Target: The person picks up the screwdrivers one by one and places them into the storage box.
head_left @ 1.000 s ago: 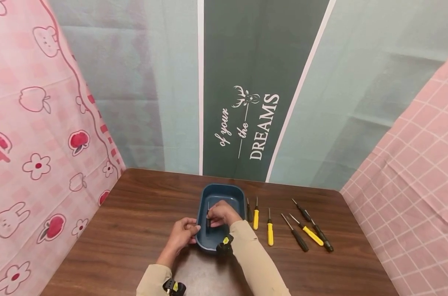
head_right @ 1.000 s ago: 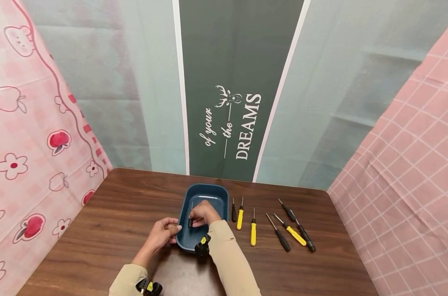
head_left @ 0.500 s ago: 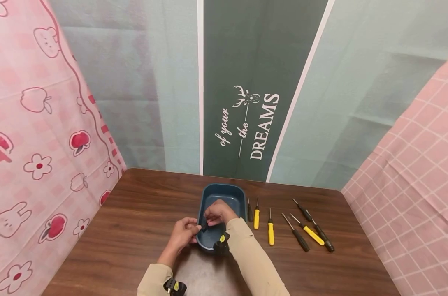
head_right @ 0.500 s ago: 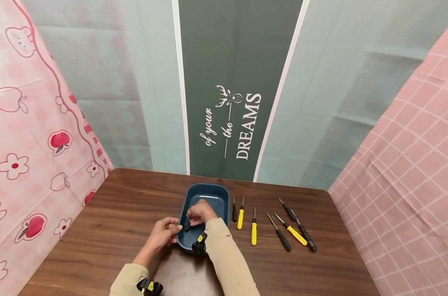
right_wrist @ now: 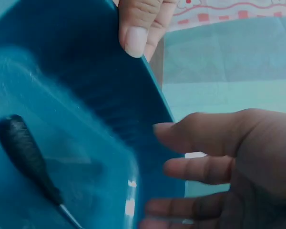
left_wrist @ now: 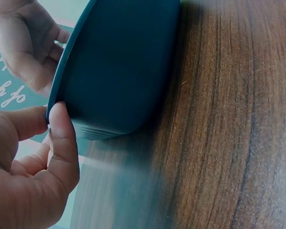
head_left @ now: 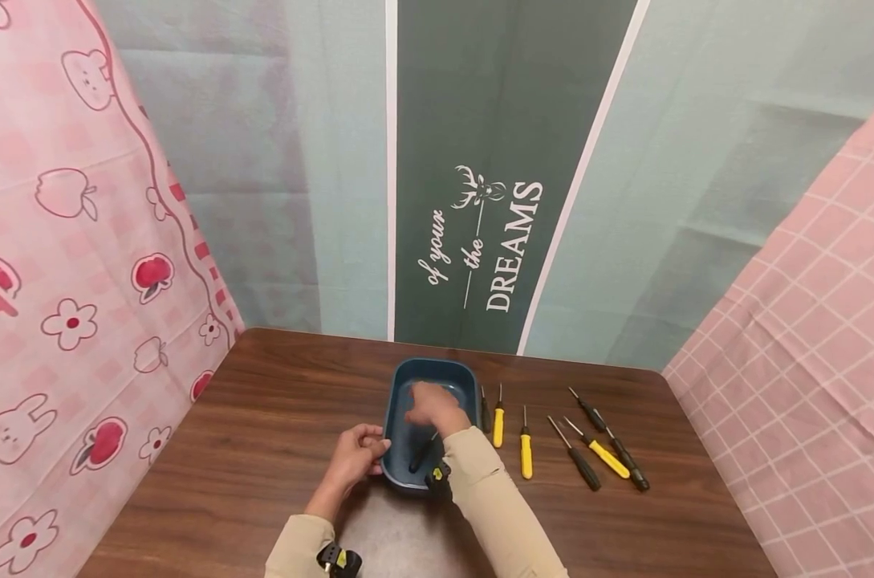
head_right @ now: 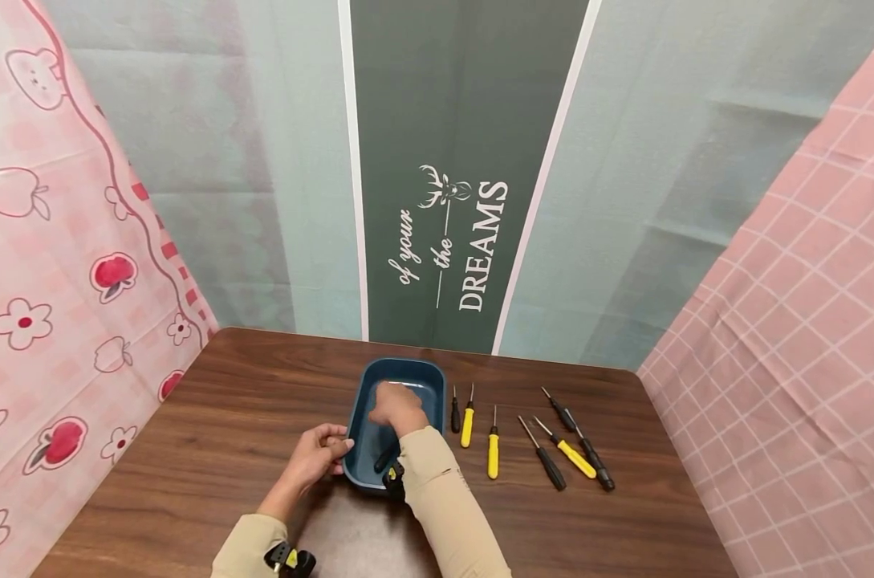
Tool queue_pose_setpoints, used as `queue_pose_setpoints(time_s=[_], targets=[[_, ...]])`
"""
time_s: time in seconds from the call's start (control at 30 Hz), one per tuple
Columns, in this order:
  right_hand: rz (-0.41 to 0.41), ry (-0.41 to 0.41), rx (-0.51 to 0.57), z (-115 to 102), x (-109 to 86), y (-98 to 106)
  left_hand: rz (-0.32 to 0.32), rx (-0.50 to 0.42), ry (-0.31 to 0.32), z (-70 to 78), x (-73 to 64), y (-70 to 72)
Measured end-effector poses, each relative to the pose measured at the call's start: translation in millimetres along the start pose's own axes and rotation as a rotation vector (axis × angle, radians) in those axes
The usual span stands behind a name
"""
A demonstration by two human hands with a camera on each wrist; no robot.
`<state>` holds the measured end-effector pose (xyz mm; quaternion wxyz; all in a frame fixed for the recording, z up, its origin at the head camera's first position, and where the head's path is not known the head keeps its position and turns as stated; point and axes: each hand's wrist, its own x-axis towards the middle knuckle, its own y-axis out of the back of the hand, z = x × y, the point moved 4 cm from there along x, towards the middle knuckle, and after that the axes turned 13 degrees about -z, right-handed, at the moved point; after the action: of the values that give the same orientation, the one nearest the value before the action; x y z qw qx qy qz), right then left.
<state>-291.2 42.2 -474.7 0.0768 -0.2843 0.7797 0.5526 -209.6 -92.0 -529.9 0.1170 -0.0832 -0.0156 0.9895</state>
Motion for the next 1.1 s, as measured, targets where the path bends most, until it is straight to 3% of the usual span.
queue_pose_setpoints(time_s=[0.1,0.27,0.63,0.77,1.0,1.1], targets=[[-0.031,-0.043,-0.068,-2,-4.9,1,0.002,0.001,0.003,-0.8,0.6,0.6],[-0.033,-0.057,-0.054,-3,-8.8,2,-0.008,-0.007,0.009,0.9,-0.2,1.4],[0.028,-0.053,-0.041,5,-29.2,16,-0.033,0.006,0.001,34.0,-19.1,-5.9],[0.039,-0.046,-0.038,12,-33.8,23,-0.035,0.004,-0.003,29.2,-15.7,-4.4],[0.065,-0.065,-0.033,29,-36.9,31,-0.024,-0.004,0.010,2.6,-0.1,1.5],[0.071,-0.055,-0.031,35,-38.5,32,-0.010,-0.001,0.015,-1.3,2.1,2.0]])
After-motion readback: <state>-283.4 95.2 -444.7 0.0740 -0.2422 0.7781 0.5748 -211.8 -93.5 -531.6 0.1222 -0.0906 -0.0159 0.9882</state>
